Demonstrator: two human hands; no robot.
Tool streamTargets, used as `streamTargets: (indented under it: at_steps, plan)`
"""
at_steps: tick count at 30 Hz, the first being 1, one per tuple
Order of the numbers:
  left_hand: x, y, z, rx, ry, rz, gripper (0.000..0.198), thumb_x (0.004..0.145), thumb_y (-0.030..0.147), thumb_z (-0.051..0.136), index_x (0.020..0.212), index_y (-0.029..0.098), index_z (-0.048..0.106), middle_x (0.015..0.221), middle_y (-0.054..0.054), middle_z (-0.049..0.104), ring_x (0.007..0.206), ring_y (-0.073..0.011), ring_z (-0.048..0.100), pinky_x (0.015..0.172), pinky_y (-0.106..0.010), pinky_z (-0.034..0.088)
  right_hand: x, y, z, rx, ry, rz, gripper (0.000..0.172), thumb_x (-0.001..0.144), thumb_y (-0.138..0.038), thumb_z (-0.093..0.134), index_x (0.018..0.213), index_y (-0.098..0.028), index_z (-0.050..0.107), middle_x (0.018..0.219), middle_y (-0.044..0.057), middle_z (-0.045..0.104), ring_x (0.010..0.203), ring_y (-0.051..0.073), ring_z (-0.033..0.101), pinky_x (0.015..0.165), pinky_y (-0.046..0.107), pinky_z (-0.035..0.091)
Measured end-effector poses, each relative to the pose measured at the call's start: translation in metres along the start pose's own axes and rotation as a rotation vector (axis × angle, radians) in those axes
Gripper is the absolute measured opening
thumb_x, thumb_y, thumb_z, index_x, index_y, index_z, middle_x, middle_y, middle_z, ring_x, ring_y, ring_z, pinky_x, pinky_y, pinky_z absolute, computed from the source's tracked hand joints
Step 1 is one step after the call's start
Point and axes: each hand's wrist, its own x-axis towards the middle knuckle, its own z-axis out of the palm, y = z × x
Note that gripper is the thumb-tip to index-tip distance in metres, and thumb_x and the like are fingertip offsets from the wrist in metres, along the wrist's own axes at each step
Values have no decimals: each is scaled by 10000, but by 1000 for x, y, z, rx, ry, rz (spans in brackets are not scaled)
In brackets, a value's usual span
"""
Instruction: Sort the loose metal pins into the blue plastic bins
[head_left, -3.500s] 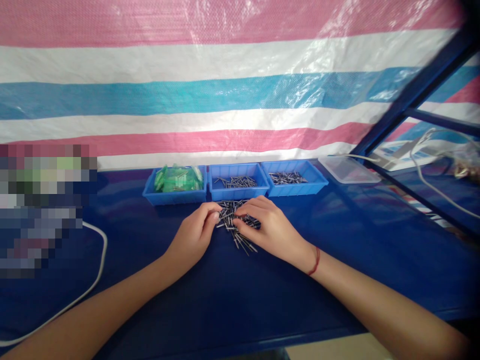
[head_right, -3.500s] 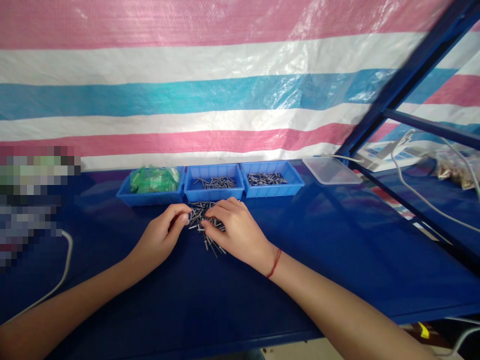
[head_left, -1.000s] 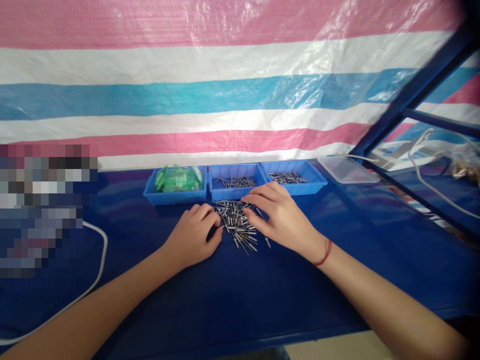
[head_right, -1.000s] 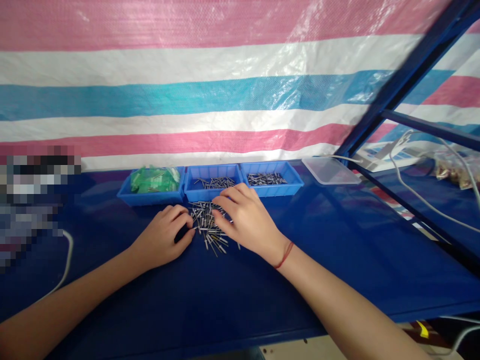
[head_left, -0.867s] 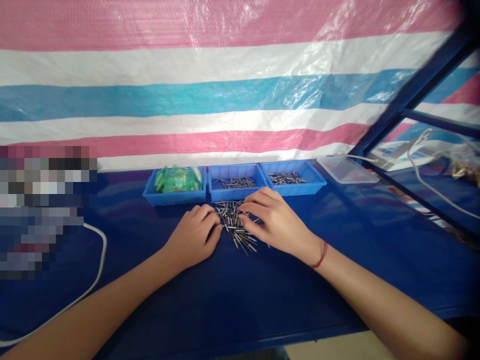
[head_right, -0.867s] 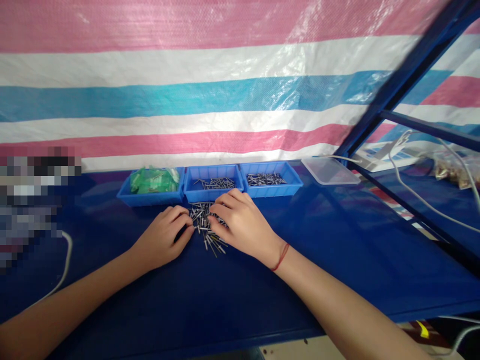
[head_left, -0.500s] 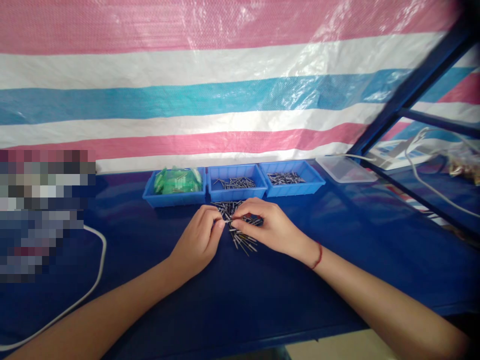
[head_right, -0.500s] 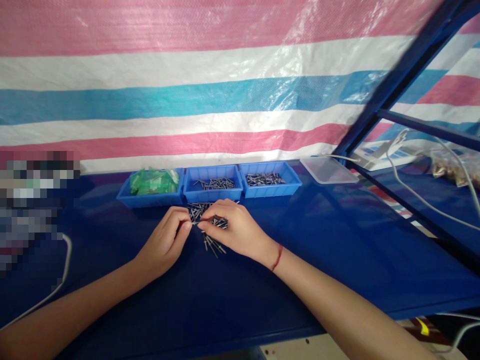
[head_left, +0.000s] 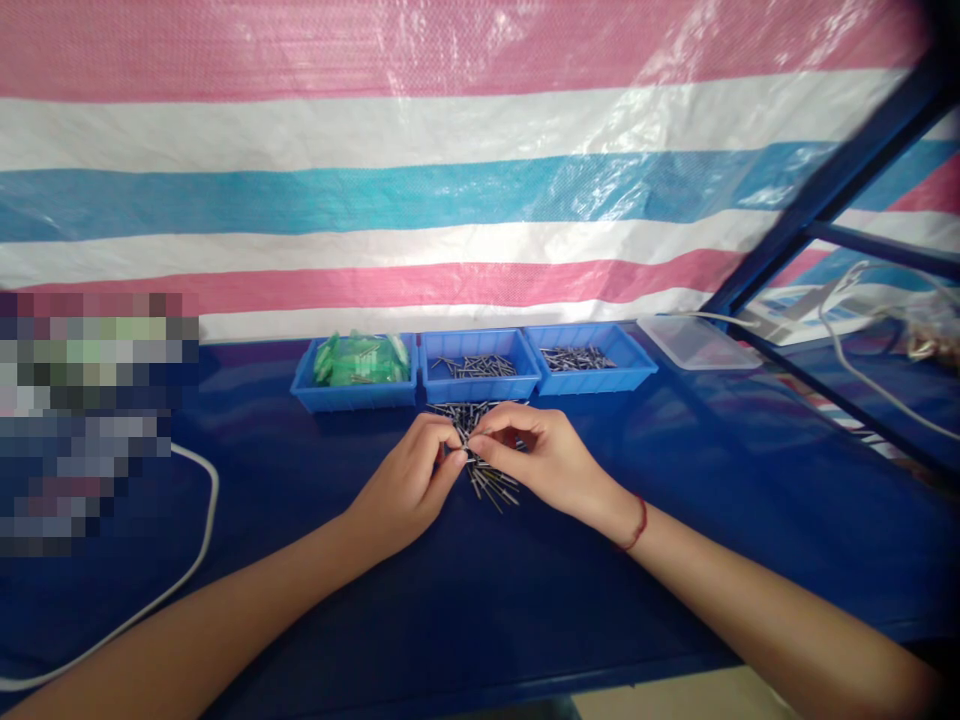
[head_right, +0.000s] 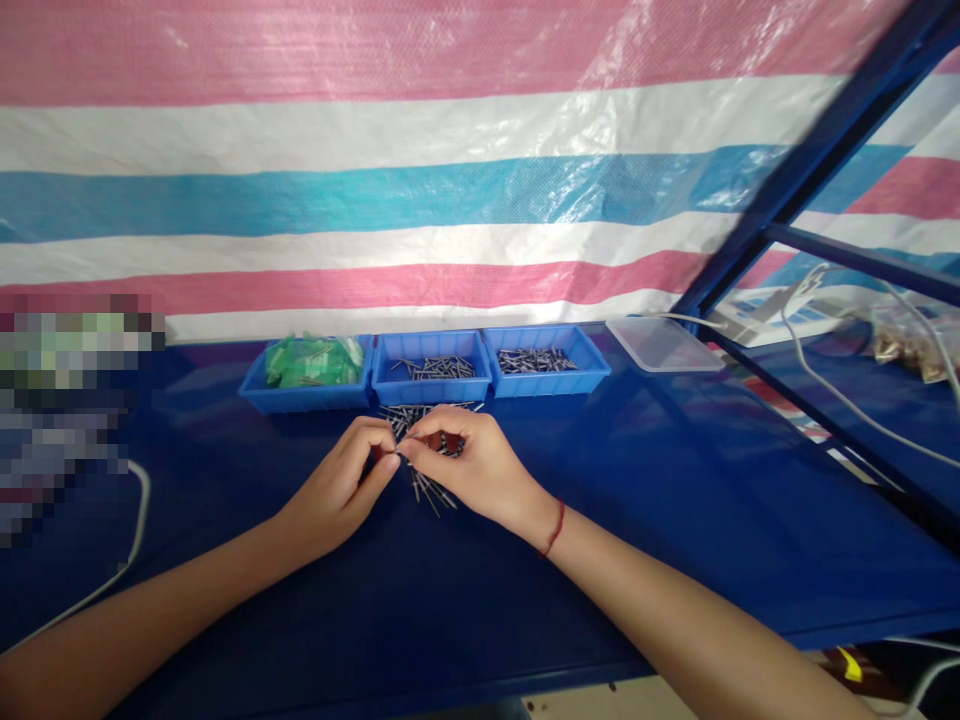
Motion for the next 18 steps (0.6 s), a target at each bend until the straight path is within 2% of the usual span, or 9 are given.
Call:
streamTargets:
  at_steps: [11,18]
  plan:
    - [1,2,-2,-18,-60,5,130,963,230,407,970,195,531,1002,-57,540,953,-162,549,865,-307,440,-2,3,1,20,-18,-12,98,800,-276,635,784,-187,670,748,21,642,643,126,546,585,267,427]
    - [0,0,-1,-24,15,-45,99,953,248,433,941,197,517,967,-42,539,790,-129,531,759,-274,456,-1,3,0,0,-40,5,83,807,-238,603,805,-193,672,762,19,647,648,127,550,576,262,427]
